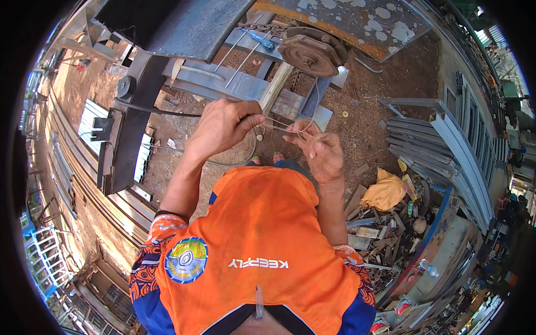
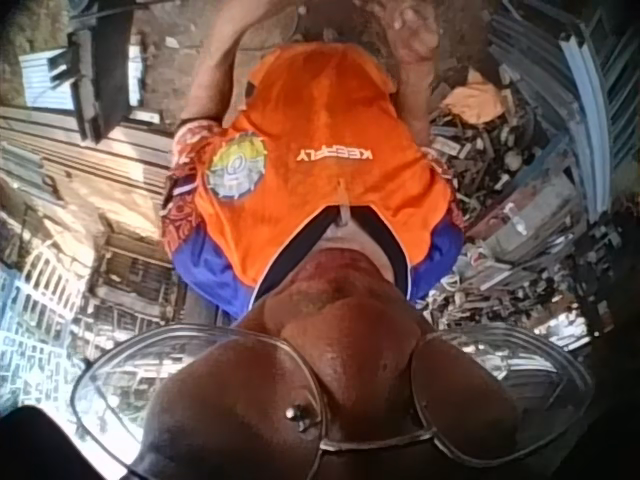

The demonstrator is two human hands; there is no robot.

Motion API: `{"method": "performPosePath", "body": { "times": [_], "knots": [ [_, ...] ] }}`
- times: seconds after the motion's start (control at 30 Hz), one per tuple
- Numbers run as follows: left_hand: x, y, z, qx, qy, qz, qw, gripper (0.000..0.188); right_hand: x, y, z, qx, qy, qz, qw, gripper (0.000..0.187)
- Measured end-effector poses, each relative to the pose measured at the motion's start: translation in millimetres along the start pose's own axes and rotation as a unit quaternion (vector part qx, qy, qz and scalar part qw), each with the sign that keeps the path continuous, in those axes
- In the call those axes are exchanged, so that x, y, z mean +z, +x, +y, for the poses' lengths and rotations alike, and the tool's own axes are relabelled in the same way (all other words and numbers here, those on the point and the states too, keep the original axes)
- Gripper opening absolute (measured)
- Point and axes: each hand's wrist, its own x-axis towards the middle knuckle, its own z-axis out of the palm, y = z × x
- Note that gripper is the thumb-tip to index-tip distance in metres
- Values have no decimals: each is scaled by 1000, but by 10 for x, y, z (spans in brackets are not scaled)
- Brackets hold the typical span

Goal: The recorder is welding metal beams and using a wire to align or secure them within a structural frame.

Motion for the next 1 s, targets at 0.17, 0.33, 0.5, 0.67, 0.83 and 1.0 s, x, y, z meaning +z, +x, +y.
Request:
{"method": "performPosePath", "body": {
  "times": [0.17, 0.33, 0.5, 0.67, 0.83, 1.0],
  "knots": [
    [-394, -192, -329, -99, 56, 41, 993, 22, -378, -128, -430, -41, 1, 85, 996, 34],
    [-478, -468, -654, -158, -255, -47, 953, 21, -482, -87, -539, -85, 129, 30, 988, 39],
    [-213, -728, -888, -191, -321, -85, 924, 21, 323, 278, -590, -164, 64, 324, 930, 42],
    [75, -907, -1091, -172, -271, 31, 946, 24, -55, 154, -722, -158, 135, 87, 974, 40],
    [-18, -825, -962, -206, -122, 123, 963, 20, 95, 134, -609, -135, -86, 141, 977, 22],
    [-84, -782, -926, -203, -162, 156, 953, 24, -127, -5, -379, -109, -185, 165, 963, 27]
  ]
}}
